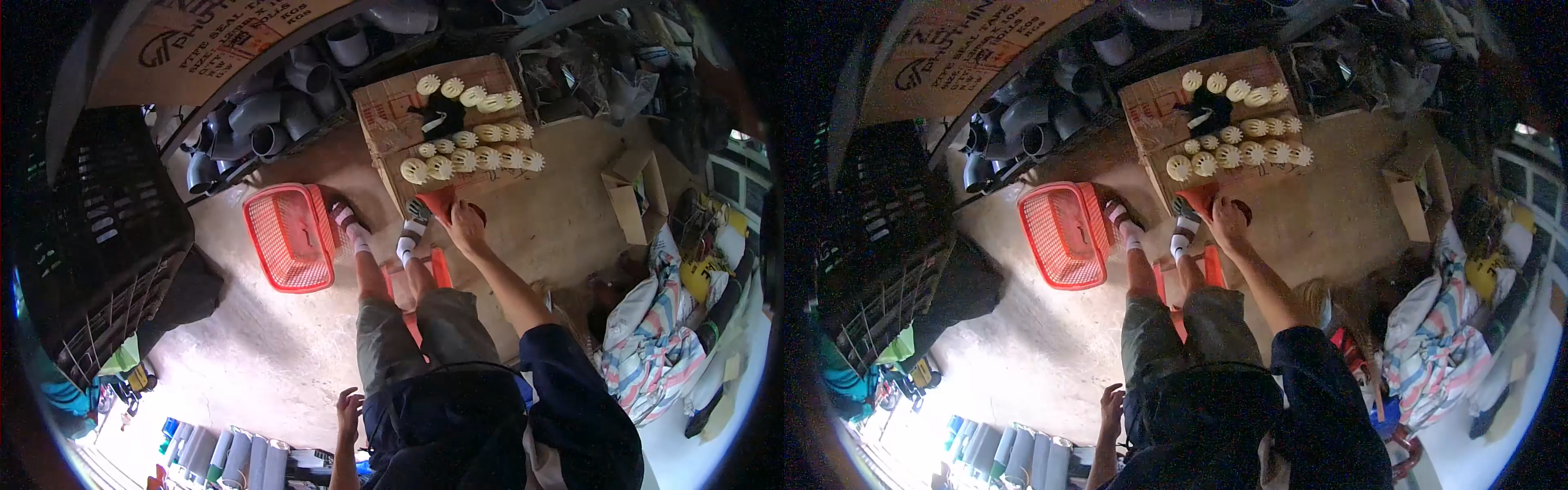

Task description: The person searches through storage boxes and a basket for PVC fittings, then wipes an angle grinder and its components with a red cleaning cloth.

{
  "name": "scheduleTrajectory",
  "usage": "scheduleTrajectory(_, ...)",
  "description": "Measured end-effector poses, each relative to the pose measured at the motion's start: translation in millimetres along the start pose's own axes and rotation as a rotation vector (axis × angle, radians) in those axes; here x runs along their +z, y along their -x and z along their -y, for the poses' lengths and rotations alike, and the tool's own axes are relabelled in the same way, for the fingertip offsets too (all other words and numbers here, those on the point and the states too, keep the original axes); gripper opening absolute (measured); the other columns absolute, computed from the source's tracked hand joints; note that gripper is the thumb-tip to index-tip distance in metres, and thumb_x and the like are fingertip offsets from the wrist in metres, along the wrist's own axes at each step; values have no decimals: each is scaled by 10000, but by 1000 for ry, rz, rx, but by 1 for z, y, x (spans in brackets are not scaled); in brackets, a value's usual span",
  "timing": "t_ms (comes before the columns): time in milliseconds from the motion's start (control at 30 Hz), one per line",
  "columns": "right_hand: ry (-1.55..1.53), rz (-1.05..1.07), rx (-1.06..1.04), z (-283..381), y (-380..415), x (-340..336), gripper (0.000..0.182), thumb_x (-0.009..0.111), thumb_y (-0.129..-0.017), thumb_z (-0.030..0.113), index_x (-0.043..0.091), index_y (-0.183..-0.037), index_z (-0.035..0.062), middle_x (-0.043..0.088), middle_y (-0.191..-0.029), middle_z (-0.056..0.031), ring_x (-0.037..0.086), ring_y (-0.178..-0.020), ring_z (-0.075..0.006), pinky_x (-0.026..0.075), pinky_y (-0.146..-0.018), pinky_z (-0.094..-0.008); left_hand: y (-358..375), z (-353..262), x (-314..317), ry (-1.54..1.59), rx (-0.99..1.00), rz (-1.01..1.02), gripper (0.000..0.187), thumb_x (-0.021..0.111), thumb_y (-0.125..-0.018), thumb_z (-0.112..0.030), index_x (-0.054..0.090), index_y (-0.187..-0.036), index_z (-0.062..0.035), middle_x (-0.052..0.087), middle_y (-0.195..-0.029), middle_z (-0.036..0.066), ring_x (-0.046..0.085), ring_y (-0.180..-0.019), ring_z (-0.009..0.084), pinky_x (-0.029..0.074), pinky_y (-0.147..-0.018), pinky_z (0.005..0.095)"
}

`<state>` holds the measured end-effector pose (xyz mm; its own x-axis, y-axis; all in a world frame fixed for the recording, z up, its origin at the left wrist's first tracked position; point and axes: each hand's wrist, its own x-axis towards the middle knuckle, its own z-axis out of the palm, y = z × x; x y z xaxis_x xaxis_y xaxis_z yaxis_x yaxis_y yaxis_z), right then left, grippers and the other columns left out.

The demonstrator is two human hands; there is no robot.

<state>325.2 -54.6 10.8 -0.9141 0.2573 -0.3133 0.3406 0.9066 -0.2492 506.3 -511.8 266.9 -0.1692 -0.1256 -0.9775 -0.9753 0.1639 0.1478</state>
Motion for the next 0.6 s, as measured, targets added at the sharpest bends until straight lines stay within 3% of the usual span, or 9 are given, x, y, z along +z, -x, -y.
scheduleTrajectory(233, -112, -33, 101, 1, 14, 2, 587, 654, -913, 401, 504, -1243, -60, 631, -1028, -249, 653, -900, -402, 545, -788, -462, -22, 6, -7, 4, 100, 52, 359, 597, -942, -263, 585, -1229, -47, 619, -1097, 97, 620, -937, 188, 505, -770, 317)
scheduleTrajectory(333, -183, -110, 131, -1, 24, 6, 562, 626, -932, 405, 506, -1254, -39, 644, -1040, -251, 646, -921, -422, 536, -785, -479, -17, -5, -11, -141, 265, 87, 396, 606, -937, -289, 565, -1249, -48, 610, -1128, 104, 623, -944, 201, 515, -792, 323)
scheduleTrajectory(433, -277, -100, 282, -7, 40, 9, 502, 593, -953, 390, 521, -1238, -17, 658, -1059, -248, 637, -949, -442, 524, -788, -503, -11, -18, -8, 124, 134, 76, 432, 602, -941, -314, 535, -1278, -52, 617, -1114, 107, 626, -955, 211, 523, -812, 334)
scheduleTrajectory(533, -450, -6, 538, -17, 63, 0, 486, 570, -967, 340, 485, -1306, 2, 629, -1152, -268, 608, -1058, -439, 503, -882, -474, -10, -22, -11, 73, 148, 37, 458, 601, -942, -326, 511, -1300, -55, 625, -1093, 108, 626, -963, 217, 523, -815, 345)
scheduleTrajectory(600, -634, -254, 522, -28, 88, 10, 518, 568, -969, 307, 433, -1372, 10, 607, -1204, -260, 592, -1125, -401, 473, -950, -431, -8, -26, -9, 63, 276, 30, 443, 598, -945, -330, 527, -1274, -43, 638, -1049, 112, 630, -948, 214, 519, -790, 344)
